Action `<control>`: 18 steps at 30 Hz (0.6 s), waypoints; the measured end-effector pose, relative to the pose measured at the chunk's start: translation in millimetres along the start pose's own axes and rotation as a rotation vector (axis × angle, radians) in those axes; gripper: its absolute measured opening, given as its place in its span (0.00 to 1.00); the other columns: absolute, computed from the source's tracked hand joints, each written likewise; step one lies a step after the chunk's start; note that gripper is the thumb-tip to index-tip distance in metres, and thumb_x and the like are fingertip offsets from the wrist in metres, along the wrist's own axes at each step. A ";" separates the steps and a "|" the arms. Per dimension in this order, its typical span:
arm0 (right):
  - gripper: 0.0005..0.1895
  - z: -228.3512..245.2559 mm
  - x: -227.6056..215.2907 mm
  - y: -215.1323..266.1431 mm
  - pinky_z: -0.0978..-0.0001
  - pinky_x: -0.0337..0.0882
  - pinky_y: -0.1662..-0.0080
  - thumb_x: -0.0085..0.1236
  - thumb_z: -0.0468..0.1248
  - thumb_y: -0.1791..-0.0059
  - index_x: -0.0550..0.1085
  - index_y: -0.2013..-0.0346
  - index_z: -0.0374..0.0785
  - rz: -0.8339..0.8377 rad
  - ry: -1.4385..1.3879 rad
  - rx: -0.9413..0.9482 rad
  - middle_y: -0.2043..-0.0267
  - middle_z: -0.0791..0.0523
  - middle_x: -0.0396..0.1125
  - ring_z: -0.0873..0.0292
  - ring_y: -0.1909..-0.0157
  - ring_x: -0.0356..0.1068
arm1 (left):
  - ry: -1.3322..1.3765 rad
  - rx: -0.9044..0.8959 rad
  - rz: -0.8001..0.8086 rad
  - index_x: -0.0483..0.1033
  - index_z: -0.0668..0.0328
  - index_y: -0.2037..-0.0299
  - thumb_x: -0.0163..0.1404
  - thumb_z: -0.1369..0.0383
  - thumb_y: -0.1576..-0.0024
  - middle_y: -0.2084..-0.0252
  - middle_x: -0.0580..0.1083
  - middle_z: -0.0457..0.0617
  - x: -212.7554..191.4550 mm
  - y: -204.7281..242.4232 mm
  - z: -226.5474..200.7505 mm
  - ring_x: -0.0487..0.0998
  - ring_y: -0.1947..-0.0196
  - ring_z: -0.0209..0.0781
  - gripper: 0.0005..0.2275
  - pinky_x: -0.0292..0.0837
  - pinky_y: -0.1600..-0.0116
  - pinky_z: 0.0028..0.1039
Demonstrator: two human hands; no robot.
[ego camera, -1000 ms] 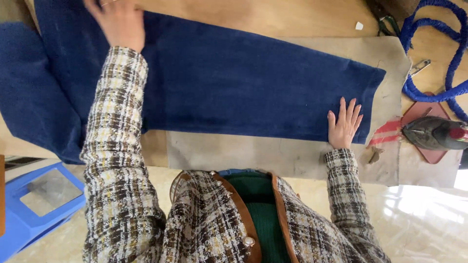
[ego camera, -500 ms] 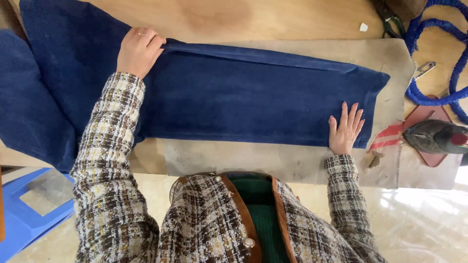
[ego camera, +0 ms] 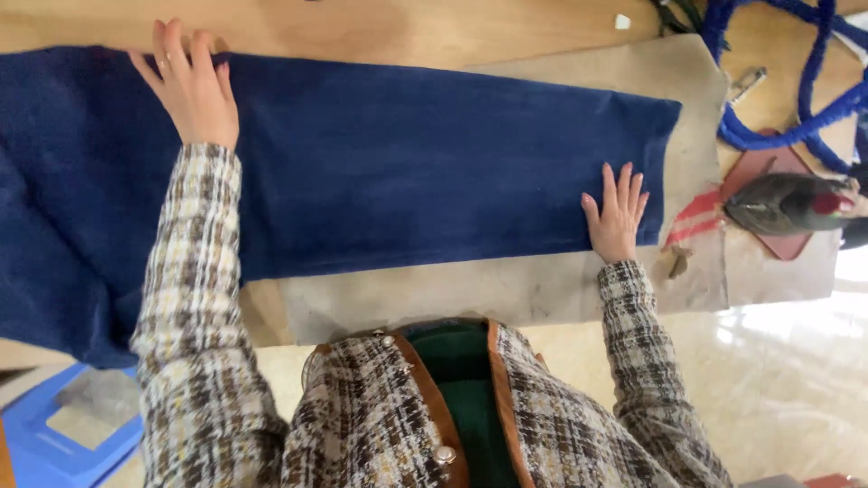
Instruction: The person folds a large piece of dark blue fabric on a wooden table. They repeatedly smooth the fabric with their hands, fold it in half lengthwise, and then fold it again to create a compact rectangular shape.
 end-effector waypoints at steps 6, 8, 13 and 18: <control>0.33 32.1 -17.6 -31.0 0.31 0.42 0.29 0.43 0.53 0.39 0.53 0.23 0.40 -0.054 0.062 -0.133 0.21 0.38 0.35 0.30 0.21 0.34 | 0.188 0.183 0.311 0.67 0.74 0.27 0.52 0.64 0.31 0.22 0.54 0.66 -5.2 24.7 -100.3 0.45 0.23 0.67 0.26 0.32 0.31 0.73; 0.34 42.6 -15.4 -49.2 0.32 0.43 0.28 0.46 0.52 0.39 0.54 0.22 0.41 -0.061 0.090 -0.175 0.20 0.39 0.34 0.31 0.21 0.35 | 0.175 0.241 0.299 0.68 0.70 0.27 0.52 0.62 0.32 0.23 0.58 0.66 2.3 33.6 -97.5 0.53 0.26 0.70 0.26 0.40 0.31 0.70; 0.32 16.0 -6.2 -104.1 0.35 0.39 0.26 0.45 0.53 0.38 0.56 0.22 0.46 -0.062 0.101 -0.260 0.19 0.45 0.35 0.35 0.20 0.35 | 0.136 0.313 0.228 0.73 0.66 0.28 0.53 0.59 0.31 0.25 0.66 0.65 0.6 35.9 -89.2 0.64 0.29 0.73 0.25 0.50 0.32 0.67; 0.32 -81.3 -13.7 -116.8 0.33 0.35 0.27 0.34 0.58 0.37 0.47 0.20 0.57 -0.054 0.130 0.045 0.18 0.51 0.34 0.40 0.19 0.34 | 0.169 0.194 0.246 0.72 0.69 0.27 0.51 0.60 0.29 0.23 0.62 0.65 0.5 37.8 -72.9 0.57 0.25 0.70 0.24 0.39 0.30 0.69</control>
Point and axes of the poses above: each hand's wrist, its own y-axis away from the middle knuckle, its own x-axis out of the palm, z = x × y, the point moved 8 cm from there along -y, towards the middle knuckle
